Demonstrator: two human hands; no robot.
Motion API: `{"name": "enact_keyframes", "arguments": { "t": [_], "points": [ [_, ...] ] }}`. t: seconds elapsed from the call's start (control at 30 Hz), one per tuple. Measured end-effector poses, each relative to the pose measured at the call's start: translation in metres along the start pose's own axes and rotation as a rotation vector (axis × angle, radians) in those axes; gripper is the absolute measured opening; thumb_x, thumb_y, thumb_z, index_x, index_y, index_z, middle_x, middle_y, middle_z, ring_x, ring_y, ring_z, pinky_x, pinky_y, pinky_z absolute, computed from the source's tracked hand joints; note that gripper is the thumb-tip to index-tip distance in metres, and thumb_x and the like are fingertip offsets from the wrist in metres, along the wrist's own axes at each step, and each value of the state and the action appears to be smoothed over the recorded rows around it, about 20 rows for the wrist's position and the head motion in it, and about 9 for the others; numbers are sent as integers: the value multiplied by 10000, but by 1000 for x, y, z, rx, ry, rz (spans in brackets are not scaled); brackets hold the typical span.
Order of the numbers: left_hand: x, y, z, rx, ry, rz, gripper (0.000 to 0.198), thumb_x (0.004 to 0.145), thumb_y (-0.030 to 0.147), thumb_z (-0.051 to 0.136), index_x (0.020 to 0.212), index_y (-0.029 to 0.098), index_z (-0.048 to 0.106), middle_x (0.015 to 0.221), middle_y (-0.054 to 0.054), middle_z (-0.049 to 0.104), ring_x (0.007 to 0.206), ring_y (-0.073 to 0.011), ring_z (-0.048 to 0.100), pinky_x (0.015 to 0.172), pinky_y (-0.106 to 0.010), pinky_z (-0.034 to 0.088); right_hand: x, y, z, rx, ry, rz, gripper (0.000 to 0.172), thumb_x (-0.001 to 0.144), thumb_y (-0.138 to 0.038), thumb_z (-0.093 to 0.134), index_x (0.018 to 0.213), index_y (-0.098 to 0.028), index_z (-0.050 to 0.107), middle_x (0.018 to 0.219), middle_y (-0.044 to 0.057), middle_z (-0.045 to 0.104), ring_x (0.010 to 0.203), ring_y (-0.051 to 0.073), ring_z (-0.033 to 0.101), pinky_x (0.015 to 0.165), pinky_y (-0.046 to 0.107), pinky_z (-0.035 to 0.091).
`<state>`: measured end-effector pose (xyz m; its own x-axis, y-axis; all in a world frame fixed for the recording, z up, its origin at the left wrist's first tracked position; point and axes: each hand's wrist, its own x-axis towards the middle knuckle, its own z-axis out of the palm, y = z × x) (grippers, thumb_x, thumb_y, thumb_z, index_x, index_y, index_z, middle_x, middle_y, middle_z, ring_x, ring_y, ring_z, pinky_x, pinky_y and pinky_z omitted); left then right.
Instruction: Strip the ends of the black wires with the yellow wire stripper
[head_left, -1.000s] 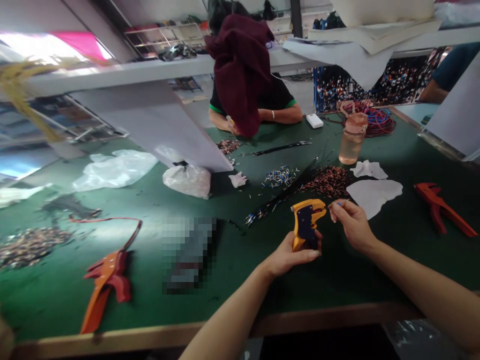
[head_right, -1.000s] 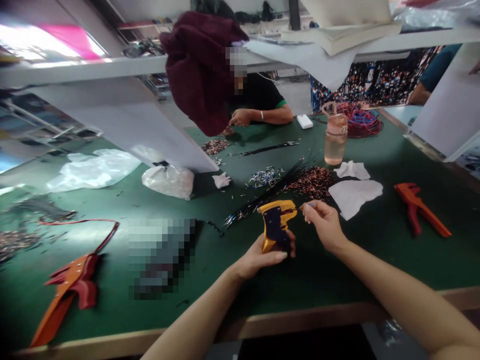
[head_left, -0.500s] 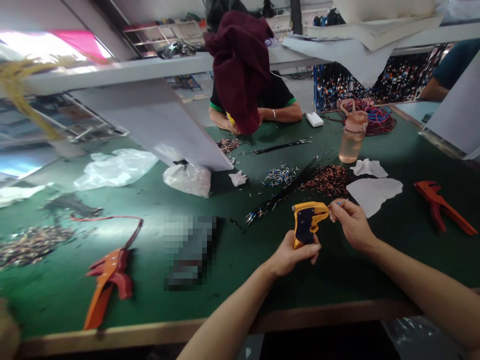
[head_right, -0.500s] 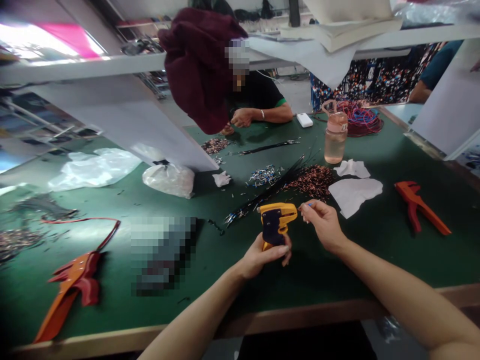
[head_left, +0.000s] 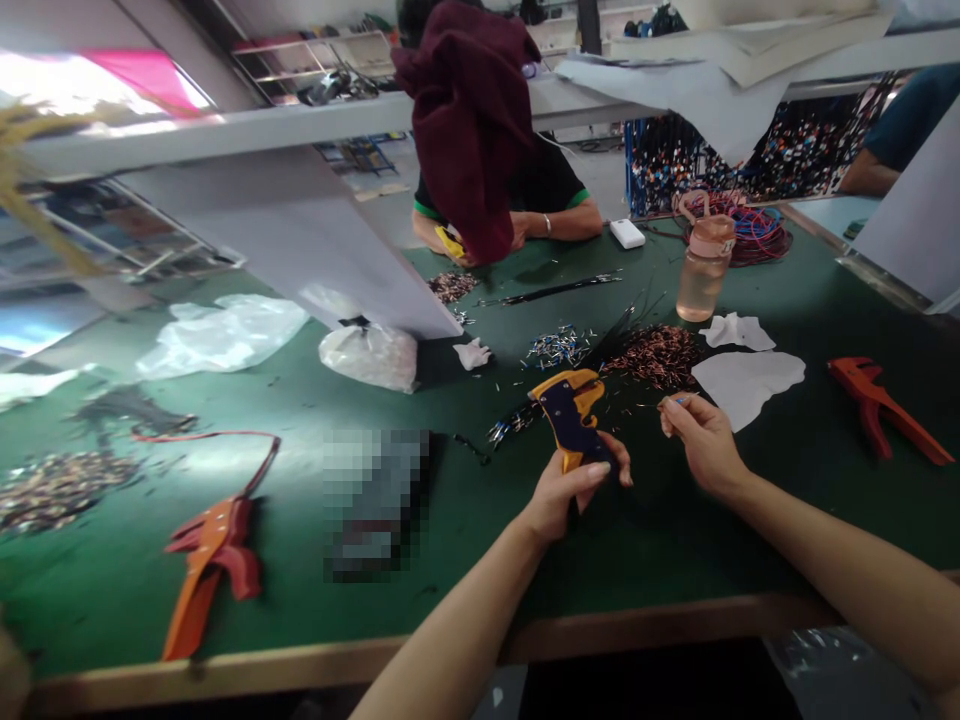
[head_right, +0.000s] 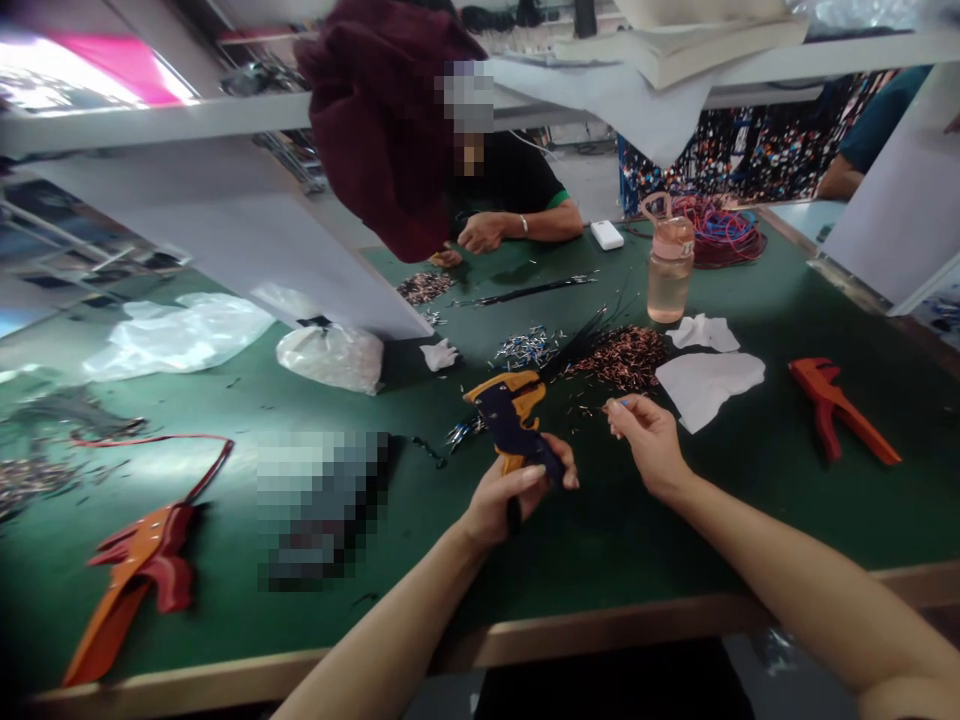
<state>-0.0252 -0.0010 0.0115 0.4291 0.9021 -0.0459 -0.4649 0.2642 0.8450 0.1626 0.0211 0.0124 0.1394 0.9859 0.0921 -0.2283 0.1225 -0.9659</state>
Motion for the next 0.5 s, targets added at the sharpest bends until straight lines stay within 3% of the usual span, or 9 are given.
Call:
{"name": "enact_keyframes", "arguments": {
  "t": [0.1, 0.27, 0.33, 0.4, 0.5],
  "points": [
    [0, 3, -2, -40, 22, 31, 363, 672, 346, 813, 969, 157, 729, 1036, -95, 736, 727, -182, 669, 739, -329, 496, -1, 1, -1, -83, -12, -41, 393, 743, -564, 765, 611, -221, 625, 609, -13, 565, 581, 130, 475, 571, 285, 424],
    [-1, 4, -1, -26, -5, 32, 460, 652, 342, 821, 1075, 181, 742, 1346, -136, 641, 763, -195, 689, 785, -358, 490, -8, 0, 0, -231, -64, -109, 324, 796, -476, 732, 622, -220, 640, 647, -2, 583, 614, 140, 505, 564, 279, 426],
    [-1, 4, -1, -17, -7, 23, 507, 650, 340, 826, 1124, 184, 732, 1251, -124, 691, 777, -202, 692, 785, -347, 478, -11, 0, 1, -289, -70, -145, 296, 807, -441, 726, 626, -219, 651, 657, 3, 594, 611, 141, 510, 552, 278, 417],
    [-2, 4, -2, -11, -6, 12, 546, 662, 346, 822, 1164, 161, 714, 1026, -101, 749, 785, -205, 685, 783, -332, 464, -12, 0, 2, -322, -67, -172, 277, 814, -422, 722, 635, -219, 662, 658, 4, 600, 600, 139, 510, 547, 278, 413],
    [-2, 4, -3, -8, 5, -3, 565, 678, 352, 813, 1181, 125, 691, 813, -71, 736, 793, -211, 672, 800, -331, 460, -12, 1, 1, -344, -58, -187, 275, 816, -424, 724, 641, -219, 668, 655, 7, 599, 597, 139, 510, 550, 280, 415]
  ]
}}
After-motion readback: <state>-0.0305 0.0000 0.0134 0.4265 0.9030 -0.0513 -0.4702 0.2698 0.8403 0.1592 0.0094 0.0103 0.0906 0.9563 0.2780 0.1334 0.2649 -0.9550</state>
